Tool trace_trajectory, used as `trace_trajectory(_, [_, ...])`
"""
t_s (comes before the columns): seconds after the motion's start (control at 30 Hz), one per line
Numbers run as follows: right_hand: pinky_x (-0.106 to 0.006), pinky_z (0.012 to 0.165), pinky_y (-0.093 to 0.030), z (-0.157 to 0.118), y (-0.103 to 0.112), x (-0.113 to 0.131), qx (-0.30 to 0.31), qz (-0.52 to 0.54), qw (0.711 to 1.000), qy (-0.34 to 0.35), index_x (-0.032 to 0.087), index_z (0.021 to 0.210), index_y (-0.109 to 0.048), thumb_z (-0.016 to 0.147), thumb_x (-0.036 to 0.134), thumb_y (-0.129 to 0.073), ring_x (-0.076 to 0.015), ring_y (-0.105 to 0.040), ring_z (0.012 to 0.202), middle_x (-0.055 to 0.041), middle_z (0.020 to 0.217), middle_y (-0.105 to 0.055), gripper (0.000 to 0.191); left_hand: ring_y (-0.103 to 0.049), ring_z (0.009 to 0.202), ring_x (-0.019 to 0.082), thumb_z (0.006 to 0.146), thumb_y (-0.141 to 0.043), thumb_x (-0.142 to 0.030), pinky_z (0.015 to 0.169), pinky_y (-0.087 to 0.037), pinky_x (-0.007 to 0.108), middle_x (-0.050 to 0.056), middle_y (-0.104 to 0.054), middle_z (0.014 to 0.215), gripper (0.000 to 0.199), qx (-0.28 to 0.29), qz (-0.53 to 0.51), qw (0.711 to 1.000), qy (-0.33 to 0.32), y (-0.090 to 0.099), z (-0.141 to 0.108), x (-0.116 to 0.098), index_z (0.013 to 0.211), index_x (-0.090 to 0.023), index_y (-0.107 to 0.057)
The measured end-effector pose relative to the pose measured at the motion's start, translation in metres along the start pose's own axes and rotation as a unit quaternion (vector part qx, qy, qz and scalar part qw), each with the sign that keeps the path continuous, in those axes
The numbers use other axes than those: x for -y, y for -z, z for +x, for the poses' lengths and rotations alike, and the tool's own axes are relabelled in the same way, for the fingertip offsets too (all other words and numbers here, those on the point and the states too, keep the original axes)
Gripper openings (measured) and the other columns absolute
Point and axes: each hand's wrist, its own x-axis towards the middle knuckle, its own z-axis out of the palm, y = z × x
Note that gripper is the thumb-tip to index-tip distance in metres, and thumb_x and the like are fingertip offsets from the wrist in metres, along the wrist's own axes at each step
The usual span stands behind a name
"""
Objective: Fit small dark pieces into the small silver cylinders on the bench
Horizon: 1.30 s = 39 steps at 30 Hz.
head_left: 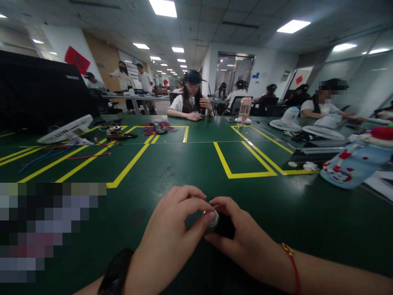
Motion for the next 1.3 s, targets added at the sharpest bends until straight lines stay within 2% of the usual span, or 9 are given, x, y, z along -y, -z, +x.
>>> trace_trajectory(0.5, [-0.023, 0.074, -0.047, 0.0, 0.008, 0.005, -0.034, -0.013, 0.999, -0.011, 0.021, 0.105, -0.048, 0.075, 0.02, -0.058, -0.0097, -0.054, 0.084, 0.0002, 0.096, -0.057, 0.032, -0.059, 0.095, 0.023, 0.079, -0.069, -0.028, 0.084, -0.047, 0.038, 0.0, -0.068, 0.101, 0.021, 0.091, 0.025, 0.994, 0.054, -0.01, -0.012, 0.03, 0.098, -0.035, -0.074])
trace_trajectory(0.63, [-0.027, 0.077, -0.051, -0.018, 0.058, -0.024, -0.131, -0.087, 0.985, -0.065, 0.02, 0.111, -0.048, 0.078, 0.036, -0.061, -0.0146, -0.059, 0.088, -0.0046, 0.103, -0.059, 0.039, -0.061, 0.098, 0.022, 0.083, -0.063, -0.029, 0.089, -0.048, 0.037, 0.001, -0.066, 0.107, 0.027, 0.052, -0.014, 0.994, 0.091, 0.01, -0.021, 0.043, 0.109, -0.034, -0.069])
trace_trajectory(0.77, [-0.03, 0.06, -0.052, -0.062, 0.136, -0.081, -0.261, -0.233, 0.922, -0.167, 0.02, 0.111, -0.05, 0.075, 0.05, -0.062, -0.0205, -0.063, 0.077, -0.0101, 0.098, -0.061, 0.049, -0.065, 0.092, 0.021, 0.088, -0.056, -0.035, 0.08, -0.053, 0.031, 0.001, -0.066, 0.104, 0.023, 0.047, -0.02, 0.99, 0.132, 0.029, -0.038, 0.06, 0.107, -0.031, -0.068])
trace_trajectory(0.87, [-0.032, 0.062, -0.053, -0.09, 0.176, -0.114, -0.265, -0.279, 0.886, -0.259, 0.023, 0.109, -0.05, 0.081, 0.054, -0.055, -0.022, -0.064, 0.078, -0.0128, 0.099, -0.061, 0.043, -0.066, 0.089, 0.02, 0.089, -0.053, -0.036, 0.076, -0.055, 0.029, 0.002, -0.066, 0.102, 0.022, 0.051, -0.018, 0.988, 0.143, 0.031, -0.047, 0.066, 0.104, -0.029, -0.068])
trace_trajectory(0.93, [-0.039, 0.066, -0.052, -0.097, 0.182, -0.122, -0.26, -0.33, 0.86, -0.29, 0.023, 0.11, -0.05, 0.078, 0.06, -0.054, -0.028, -0.063, 0.085, -0.016, 0.101, -0.06, 0.049, -0.065, 0.092, 0.02, 0.089, -0.053, -0.036, 0.079, -0.054, 0.029, 0.002, -0.066, 0.103, 0.021, 0.05, -0.017, 0.989, 0.139, 0.03, -0.048, 0.067, 0.102, -0.029, -0.068])
trace_trajectory(1.0, [-0.049, 0.076, -0.049, -0.092, 0.169, -0.114, -0.278, -0.426, 0.82, -0.263, 0.021, 0.12, -0.046, 0.073, 0.066, -0.056, -0.0369, -0.056, 0.102, -0.0203, 0.113, -0.056, 0.065, -0.065, 0.094, 0.02, 0.089, -0.053, -0.036, 0.081, -0.054, 0.029, 0.002, -0.066, 0.105, 0.021, 0.051, -0.014, 0.989, 0.137, 0.027, -0.048, 0.067, 0.102, -0.029, -0.067])
trace_trajectory(1.07, [-0.055, 0.09, -0.04, -0.077, 0.141, -0.091, -0.301, -0.501, 0.798, -0.145, 0.019, 0.13, -0.04, 0.071, 0.065, -0.059, -0.0403, -0.043, 0.118, -0.0203, 0.126, -0.047, 0.077, -0.065, 0.095, 0.021, 0.089, -0.053, -0.037, 0.082, -0.054, 0.03, 0.001, -0.066, 0.104, 0.02, 0.053, -0.009, 0.989, 0.137, 0.026, -0.047, 0.066, 0.101, -0.029, -0.067])
trace_trajectory(1.17, [-0.049, 0.1, -0.033, -0.043, 0.082, -0.042, -0.173, -0.437, 0.881, 0.043, 0.028, 0.135, -0.036, 0.081, 0.053, -0.057, -0.0287, -0.037, 0.125, -0.0074, 0.137, -0.039, 0.063, -0.064, 0.096, 0.021, 0.09, -0.052, -0.036, 0.084, -0.053, 0.031, 0.001, -0.065, 0.104, 0.02, 0.057, -0.007, 0.99, 0.126, 0.025, -0.048, 0.065, 0.101, -0.029, -0.067])
trace_trajectory(1.3, [-0.037, 0.093, -0.035, 0.001, 0.011, 0.002, 0.016, -0.272, 0.957, 0.097, 0.039, 0.126, -0.049, 0.085, 0.044, -0.058, -0.0182, -0.044, 0.111, 0.0031, 0.123, -0.052, 0.042, -0.062, 0.1, 0.021, 0.092, -0.051, -0.035, 0.089, -0.051, 0.033, 0.002, -0.063, 0.106, 0.021, 0.072, 0.0, 0.992, 0.108, 0.023, -0.05, 0.067, 0.105, -0.029, -0.065])
